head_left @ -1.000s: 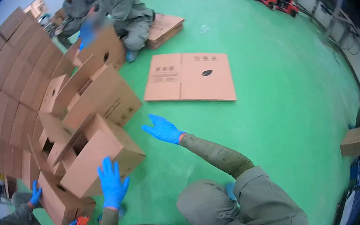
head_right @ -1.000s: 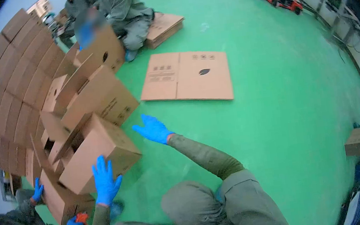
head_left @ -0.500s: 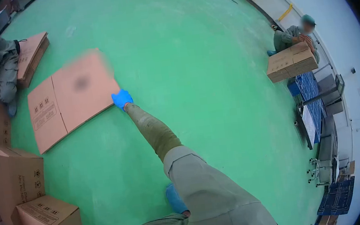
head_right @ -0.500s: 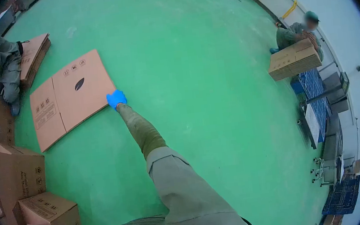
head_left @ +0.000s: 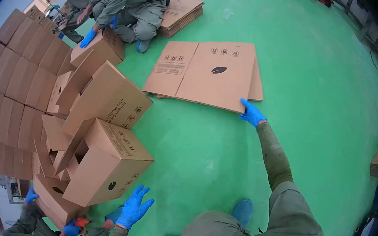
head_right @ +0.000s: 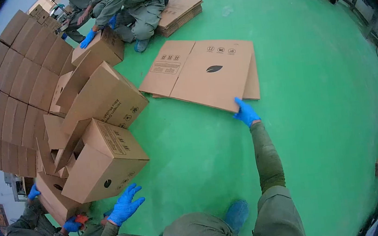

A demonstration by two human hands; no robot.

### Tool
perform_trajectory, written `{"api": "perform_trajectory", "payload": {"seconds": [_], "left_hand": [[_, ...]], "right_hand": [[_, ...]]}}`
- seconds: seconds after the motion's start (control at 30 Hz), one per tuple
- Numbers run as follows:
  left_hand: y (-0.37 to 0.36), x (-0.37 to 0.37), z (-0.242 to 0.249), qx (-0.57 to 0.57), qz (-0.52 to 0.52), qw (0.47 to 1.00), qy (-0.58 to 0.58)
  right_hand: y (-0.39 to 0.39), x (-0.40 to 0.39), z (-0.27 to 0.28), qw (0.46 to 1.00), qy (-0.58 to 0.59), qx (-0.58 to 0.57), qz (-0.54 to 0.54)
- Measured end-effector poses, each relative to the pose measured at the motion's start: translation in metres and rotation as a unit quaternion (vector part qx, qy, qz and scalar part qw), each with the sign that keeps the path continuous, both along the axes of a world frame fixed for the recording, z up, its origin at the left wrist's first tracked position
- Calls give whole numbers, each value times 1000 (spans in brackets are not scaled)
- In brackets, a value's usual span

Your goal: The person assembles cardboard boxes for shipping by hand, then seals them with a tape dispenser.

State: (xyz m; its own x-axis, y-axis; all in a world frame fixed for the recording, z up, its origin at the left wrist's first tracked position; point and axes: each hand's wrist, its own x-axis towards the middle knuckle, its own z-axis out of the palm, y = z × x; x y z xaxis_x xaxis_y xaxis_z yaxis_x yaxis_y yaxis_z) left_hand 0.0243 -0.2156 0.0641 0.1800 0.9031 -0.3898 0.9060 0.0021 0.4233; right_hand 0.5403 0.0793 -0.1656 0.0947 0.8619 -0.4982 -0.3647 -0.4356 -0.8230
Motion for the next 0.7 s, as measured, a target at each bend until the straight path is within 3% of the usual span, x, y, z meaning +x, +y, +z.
{"api": "perform_trajectory", "payload": {"seconds": [0.1, 0.17, 0.2, 0.23, 0.27, 0.3, 0.33, 0.4, 0.43, 0.5, 0.57, 0.63, 0.7], "left_hand": [[4, 13, 4, -38, -7, 998, -49], [24, 15, 1, -134, 51, 985, -95], [33, 17, -6, -180, 81, 973, -119], [40, 16, -17, -211, 132, 952, -179], [47, 18, -32, -240, 179, 924, -240], [53, 22, -48, -260, 212, 888, -315], [59, 29, -58, -279, 242, 846, -384], [71, 53, -62, -300, 250, 822, -414], [69, 63, -78, -246, 249, 843, -408], [64, 73, -112, -136, 246, 875, -394], [67, 70, -87, -78, 225, 886, -399], [86, 66, -46, -28, 205, 901, -382], [98, 56, -4, 8, 176, 935, -306]], "right_hand": [[-28, -23, 5, 970, -136, 33, 200], [-87, -79, 57, 950, -142, 77, 268], [-125, -110, 74, 964, -46, 60, 254], [-165, -133, 60, 949, -43, 64, 304], [-207, -157, 85, 952, 35, -13, 305], [-247, -179, 90, 955, 154, -57, 248], [-278, -192, 84, 927, 231, -138, 262], [-349, -215, 33, 862, 327, -247, 300], [-378, -223, -25, 835, 346, -272, 329], [-396, -221, -36, 808, 357, -278, 377], [-377, -207, 38, 811, 341, -235, 413], [-366, -177, 79, 848, 221, -9, 481], [-334, -154, 136, 821, 91, 142, 545]]}}
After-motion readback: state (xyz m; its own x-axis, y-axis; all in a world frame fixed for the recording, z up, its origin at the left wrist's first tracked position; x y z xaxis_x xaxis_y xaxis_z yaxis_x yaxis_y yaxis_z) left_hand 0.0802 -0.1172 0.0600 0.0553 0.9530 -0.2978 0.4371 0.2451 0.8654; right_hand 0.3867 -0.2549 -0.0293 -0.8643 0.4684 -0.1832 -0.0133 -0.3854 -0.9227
